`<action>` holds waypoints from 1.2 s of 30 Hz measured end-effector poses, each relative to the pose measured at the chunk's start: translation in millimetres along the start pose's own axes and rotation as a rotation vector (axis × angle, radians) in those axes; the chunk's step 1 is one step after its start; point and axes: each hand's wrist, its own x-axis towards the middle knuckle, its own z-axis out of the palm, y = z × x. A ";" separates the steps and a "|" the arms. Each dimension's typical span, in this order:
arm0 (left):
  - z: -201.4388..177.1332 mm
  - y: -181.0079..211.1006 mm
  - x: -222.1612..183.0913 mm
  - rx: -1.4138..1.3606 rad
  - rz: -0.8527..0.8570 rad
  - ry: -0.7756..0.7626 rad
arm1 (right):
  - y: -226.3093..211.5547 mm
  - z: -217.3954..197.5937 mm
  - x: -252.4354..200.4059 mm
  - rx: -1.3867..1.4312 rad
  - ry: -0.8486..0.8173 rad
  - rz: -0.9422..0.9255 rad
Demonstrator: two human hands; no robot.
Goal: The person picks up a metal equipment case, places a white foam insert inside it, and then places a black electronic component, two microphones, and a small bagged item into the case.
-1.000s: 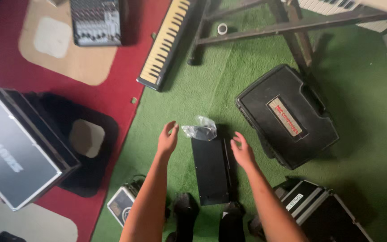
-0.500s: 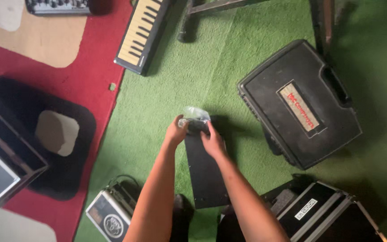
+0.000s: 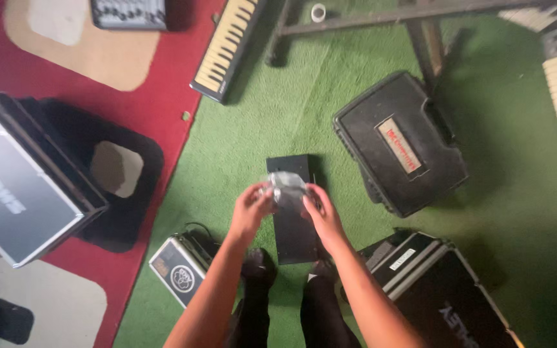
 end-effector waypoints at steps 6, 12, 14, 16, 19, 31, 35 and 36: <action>62.5 107.1 -165.0 -0.109 -0.074 -0.017 | -122.5 1.6 -167.2 -0.002 -0.033 -0.104; 122.5 225.5 -296.1 -0.143 -0.060 -0.147 | -233.8 2.1 -303.5 0.071 -0.003 -0.084; 140.1 255.6 -328.8 -0.161 0.008 -0.220 | -262.8 -2.6 -336.3 0.118 -0.012 -0.099; 152.7 281.3 -360.0 -0.173 0.043 -0.252 | -281.4 -6.5 -367.5 0.156 -0.027 -0.126; 168.6 306.0 -402.3 -0.196 0.078 -0.266 | -296.6 -20.8 -400.2 0.175 -0.073 -0.210; 210.9 352.0 -527.5 -0.271 0.208 -0.373 | -349.2 -50.4 -513.7 0.233 -0.099 -0.362; 222.2 354.9 -551.7 -0.216 0.225 -0.428 | -351.1 -46.0 -554.0 0.303 -0.076 -0.496; 224.7 352.3 -555.4 -0.198 0.220 -0.441 | -348.9 -46.7 -560.7 0.301 -0.053 -0.526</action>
